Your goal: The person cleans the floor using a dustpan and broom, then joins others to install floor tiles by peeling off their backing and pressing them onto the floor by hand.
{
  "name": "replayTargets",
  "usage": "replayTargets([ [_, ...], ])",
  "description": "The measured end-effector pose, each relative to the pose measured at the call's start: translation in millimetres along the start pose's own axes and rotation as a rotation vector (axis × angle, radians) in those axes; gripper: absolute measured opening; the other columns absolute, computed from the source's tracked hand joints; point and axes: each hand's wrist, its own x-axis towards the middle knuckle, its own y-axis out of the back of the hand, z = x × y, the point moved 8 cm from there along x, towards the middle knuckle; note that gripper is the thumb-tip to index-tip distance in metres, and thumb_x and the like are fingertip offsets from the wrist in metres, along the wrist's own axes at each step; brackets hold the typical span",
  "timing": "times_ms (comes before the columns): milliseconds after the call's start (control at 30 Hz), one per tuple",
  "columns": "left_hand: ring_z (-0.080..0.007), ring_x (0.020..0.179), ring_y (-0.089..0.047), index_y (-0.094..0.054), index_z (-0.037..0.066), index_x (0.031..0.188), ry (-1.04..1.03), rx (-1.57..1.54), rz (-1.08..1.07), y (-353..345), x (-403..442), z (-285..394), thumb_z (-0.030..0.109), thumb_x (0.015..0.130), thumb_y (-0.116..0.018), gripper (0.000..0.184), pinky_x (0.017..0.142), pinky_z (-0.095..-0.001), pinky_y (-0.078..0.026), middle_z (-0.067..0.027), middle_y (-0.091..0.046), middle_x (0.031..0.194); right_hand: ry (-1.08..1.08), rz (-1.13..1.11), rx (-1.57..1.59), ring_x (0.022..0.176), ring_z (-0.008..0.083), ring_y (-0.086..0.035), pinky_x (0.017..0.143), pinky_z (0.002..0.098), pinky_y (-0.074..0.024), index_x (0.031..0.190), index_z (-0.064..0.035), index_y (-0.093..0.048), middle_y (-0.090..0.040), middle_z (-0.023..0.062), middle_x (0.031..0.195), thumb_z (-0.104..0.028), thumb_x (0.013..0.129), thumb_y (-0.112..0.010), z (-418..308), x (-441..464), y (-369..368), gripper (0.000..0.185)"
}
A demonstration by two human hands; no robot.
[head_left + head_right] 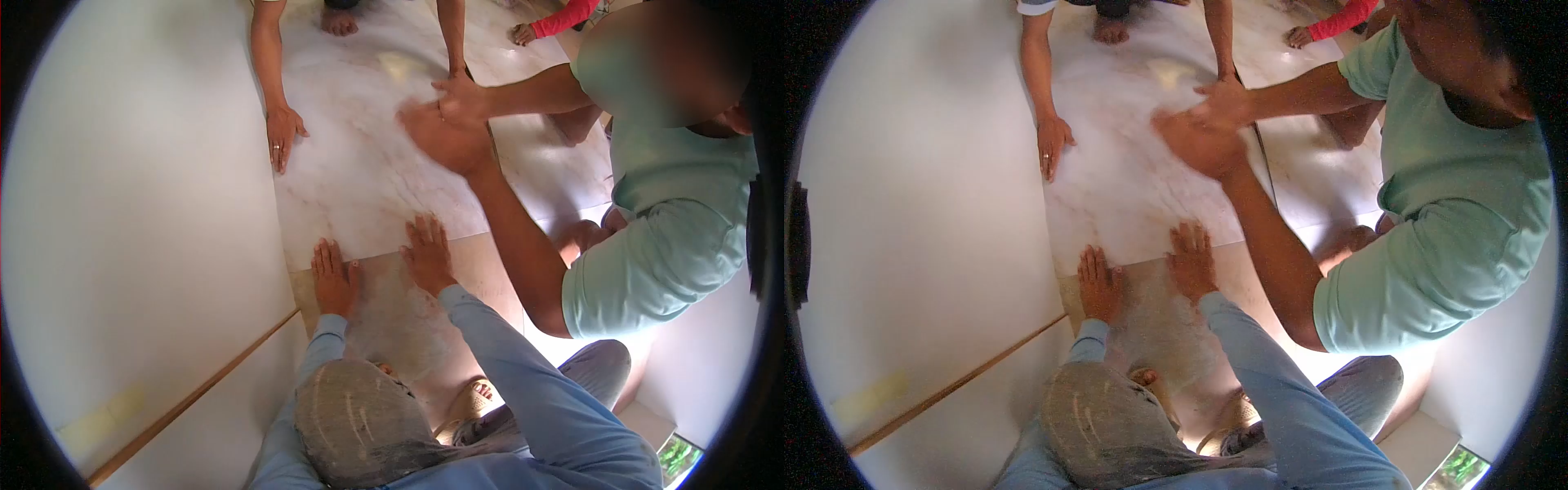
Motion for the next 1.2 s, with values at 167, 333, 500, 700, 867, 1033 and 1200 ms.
replayTargets([
  [167,-0.0392,0.148,-0.015,-0.034,0.009,0.151,-0.016,0.048,-0.030,-8.1,-4.7,-0.8,0.041,0.098,-0.048,0.064,0.120,-0.0497,-0.011,-0.0236,-0.018,0.159,0.163,0.003,-0.056,0.147,0.0383,-0.019,0.120,0.0540,-0.0119,0.149,-0.0096,-0.036,-0.026,0.0121,0.159,-0.032,0.099,-0.044,-44.7,18.2,-22.6,0.055],
  [333,-0.0424,0.147,-0.012,-0.034,0.007,0.150,-0.027,0.042,-0.081,-10.1,-14.2,-1.0,0.041,0.098,-0.049,0.064,0.119,-0.0516,-0.011,-0.0262,-0.013,0.159,0.196,0.005,0.077,0.144,0.0325,-0.027,0.118,0.0501,-0.0193,0.148,-0.0106,-0.036,-0.031,0.0125,0.156,-0.032,0.100,-0.043,-55.8,23.3,-23.8,0.053],
  [500,-0.0417,0.148,-0.012,-0.027,0.006,0.153,-0.066,0.100,-0.090,6.1,-2.0,9.7,0.041,0.099,-0.048,0.067,0.119,-0.0509,-0.012,-0.0254,-0.012,0.159,0.147,0.000,0.241,0.139,0.0342,-0.034,0.113,0.0495,-0.0273,0.145,-0.0068,-0.040,-0.039,0.0173,0.149,-0.039,0.099,-0.046,-41.1,31.4,-1.5,0.057],
  [700,-0.0407,0.148,-0.013,-0.026,0.004,0.153,-0.088,0.087,-0.099,-3.7,-3.7,2.4,0.041,0.099,-0.050,0.069,0.119,-0.0507,-0.013,-0.0248,-0.013,0.160,-0.118,0.070,0.404,0.139,0.0327,-0.036,0.112,0.0446,-0.0320,0.146,-0.0049,-0.038,-0.042,0.0193,0.148,-0.038,0.095,-0.056,4.4,44.8,-81.0,0.064],
  [867,-0.0403,0.147,-0.016,-0.027,0.002,0.152,-0.086,0.093,-0.093,-9.5,-4.4,-3.7,0.040,0.099,-0.050,0.068,0.119,-0.0503,-0.014,-0.0238,-0.015,0.160,-0.076,0.057,0.341,0.139,0.0335,-0.034,0.113,0.0453,-0.0298,0.147,-0.0044,-0.036,-0.040,0.0193,0.149,-0.037,0.095,-0.055,-23.6,42.5,-44.3,0.063],
  [1033,-0.0408,0.147,-0.017,-0.027,0.000,0.151,-0.070,0.118,-0.085,-15.3,-4.8,-9.5,0.040,0.099,-0.050,0.070,0.119,-0.0506,-0.015,-0.0238,-0.016,0.159,0.006,-0.054,0.198,0.140,0.0343,-0.033,0.114,0.0460,-0.0277,0.147,-0.0039,-0.035,-0.038,0.0194,0.150,-0.036,0.096,-0.053,-63.0,7.7,-20.7,0.063],
  [1200,-0.0375,0.148,-0.017,-0.030,0.004,0.151,-0.048,0.141,-0.060,-18.5,-2.2,-9.0,0.043,0.097,-0.050,0.069,0.120,-0.0488,-0.015,-0.0217,-0.020,0.159,0.046,-0.067,0.154,0.141,0.0352,-0.031,0.115,0.0466,-0.0256,0.148,-0.0033,-0.034,-0.036,0.0195,0.151,-0.035,0.097,-0.051,-74.8,25.9,-8.4,0.063],
])
